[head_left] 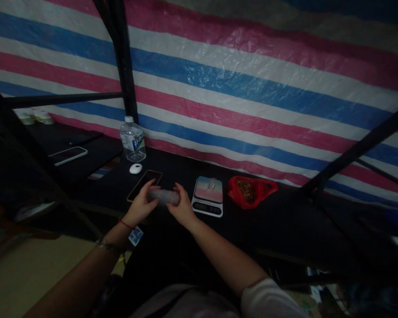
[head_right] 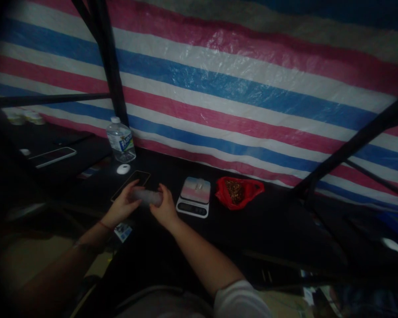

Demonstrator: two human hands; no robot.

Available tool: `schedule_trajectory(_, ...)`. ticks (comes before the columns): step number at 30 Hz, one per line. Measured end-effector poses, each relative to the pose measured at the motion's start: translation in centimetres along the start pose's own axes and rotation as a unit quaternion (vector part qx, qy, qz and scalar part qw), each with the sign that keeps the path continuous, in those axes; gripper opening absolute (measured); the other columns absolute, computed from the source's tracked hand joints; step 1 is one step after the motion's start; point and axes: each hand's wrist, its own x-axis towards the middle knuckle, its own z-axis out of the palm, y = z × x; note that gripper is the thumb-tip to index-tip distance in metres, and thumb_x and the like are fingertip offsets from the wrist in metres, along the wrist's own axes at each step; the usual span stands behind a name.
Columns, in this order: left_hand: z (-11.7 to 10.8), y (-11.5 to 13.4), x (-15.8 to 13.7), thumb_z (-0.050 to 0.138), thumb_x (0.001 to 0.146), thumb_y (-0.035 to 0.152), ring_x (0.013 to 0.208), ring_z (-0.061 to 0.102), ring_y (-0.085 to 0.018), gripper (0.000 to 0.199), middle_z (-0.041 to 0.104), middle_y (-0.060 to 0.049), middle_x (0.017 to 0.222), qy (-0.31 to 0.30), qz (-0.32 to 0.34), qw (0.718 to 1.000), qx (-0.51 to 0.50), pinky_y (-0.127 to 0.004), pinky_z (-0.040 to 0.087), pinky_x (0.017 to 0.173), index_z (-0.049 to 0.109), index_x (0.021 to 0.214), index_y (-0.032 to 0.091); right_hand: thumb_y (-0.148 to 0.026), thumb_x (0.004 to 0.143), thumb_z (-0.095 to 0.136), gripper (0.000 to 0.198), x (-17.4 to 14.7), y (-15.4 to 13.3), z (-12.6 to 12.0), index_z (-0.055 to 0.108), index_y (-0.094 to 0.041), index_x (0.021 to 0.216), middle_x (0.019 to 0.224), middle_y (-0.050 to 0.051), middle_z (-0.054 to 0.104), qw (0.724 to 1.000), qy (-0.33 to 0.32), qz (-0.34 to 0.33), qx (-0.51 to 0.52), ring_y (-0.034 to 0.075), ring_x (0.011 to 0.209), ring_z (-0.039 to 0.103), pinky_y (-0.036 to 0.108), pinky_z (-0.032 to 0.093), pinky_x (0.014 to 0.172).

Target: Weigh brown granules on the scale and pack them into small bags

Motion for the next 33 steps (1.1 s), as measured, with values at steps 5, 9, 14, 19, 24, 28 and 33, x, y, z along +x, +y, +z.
schedule_trajectory(5, 0.5, 0.4, -0.6, 0.056, 0.062, 0.020, 0.108, 0.059, -0.026, 0.083, 0.057, -0.013, 0.122, 0.012, -0.019, 1.000, -0.018, -0.043, 0.047, 0.095, 0.030, 0.140, 0.015, -0.017, 0.064, 0.071, 0.106, -0.6, 0.4, -0.3, 0.009, -0.020, 0.150, 0.126, 0.012, 0.053, 0.999, -0.030, 0.024, 0.014, 0.021, 0.113, 0.056, 0.036, 0.044, 0.099)
schedule_trajectory(9, 1.1, 1.3, -0.9, 0.055, 0.067, 0.021, 0.099, 0.061, -0.023, 0.073, 0.061, -0.009, 0.105, 0.036, 0.010, 0.999, -0.028, -0.042, 0.048, 0.092, 0.037, 0.137, 0.016, -0.015, 0.073, 0.064, 0.101, -0.4, 0.1, -0.6, 0.001, -0.024, 0.151, 0.111, 0.006, 0.062, 0.999, -0.032, 0.022, 0.003, 0.018, 0.099, 0.062, 0.035, 0.048, 0.092)
schedule_trajectory(14, 1.7, 0.6, -1.0, 0.055, 0.068, 0.019, 0.107, 0.058, -0.023, 0.072, 0.060, -0.010, 0.111, 0.041, 0.040, 0.998, -0.036, -0.039, 0.045, 0.097, 0.038, 0.137, 0.017, -0.017, 0.063, 0.076, 0.115, -0.3, 0.6, -1.6, 0.003, -0.027, 0.151, 0.135, 0.011, 0.047, 0.999, 0.001, -0.044, 0.001, 0.021, 0.122, 0.048, 0.037, 0.043, 0.100)
schedule_trajectory(19, 2.0, -0.2, -0.9, 0.052, 0.066, 0.017, 0.111, 0.057, -0.024, 0.078, 0.058, -0.011, 0.120, 0.014, 0.003, 1.000, -0.016, -0.039, 0.046, 0.097, 0.032, 0.141, 0.017, -0.019, 0.066, 0.076, 0.111, -0.7, 0.9, -2.7, 0.004, -0.026, 0.151, 0.144, 0.013, 0.039, 0.996, -0.015, -0.062, -0.054, 0.023, 0.127, 0.045, 0.040, 0.042, 0.102)
schedule_trajectory(24, 2.1, -0.4, -0.7, 0.056, 0.069, 0.022, 0.114, 0.056, -0.026, 0.070, 0.053, -0.011, 0.131, -0.012, 0.042, 0.996, 0.082, -0.042, 0.045, 0.098, 0.040, 0.138, 0.017, -0.009, 0.074, 0.063, 0.077, -0.1, -0.1, -3.5, 0.035, -0.024, 0.144, 0.137, 0.009, 0.051, 0.974, -0.134, -0.100, -0.155, 0.022, 0.121, 0.051, 0.042, 0.040, 0.105)
schedule_trajectory(28, 1.9, 0.1, -0.4, 0.057, 0.080, 0.032, 0.095, 0.063, -0.022, 0.064, 0.063, -0.009, 0.109, 0.020, 0.082, 0.995, 0.051, -0.039, 0.051, 0.088, 0.039, 0.139, 0.017, -0.008, 0.082, 0.055, 0.068, 0.0, -0.8, -4.1, 0.034, -0.026, 0.144, 0.135, 0.010, 0.050, 0.973, -0.053, -0.149, -0.169, 0.020, 0.115, 0.053, 0.040, 0.044, 0.102)
schedule_trajectory(33, 1.3, -0.3, 0.0, 0.056, 0.084, 0.038, 0.100, 0.062, -0.022, 0.060, 0.064, -0.007, 0.107, 0.001, 0.098, 0.989, 0.113, -0.041, 0.048, 0.095, 0.039, 0.139, 0.019, -0.012, 0.088, 0.050, 0.051, -0.7, -0.1, -4.1, 0.048, -0.028, 0.136, 0.142, 0.013, 0.038, 0.955, -0.034, -0.200, -0.219, 0.018, 0.103, 0.058, 0.035, 0.052, 0.090)
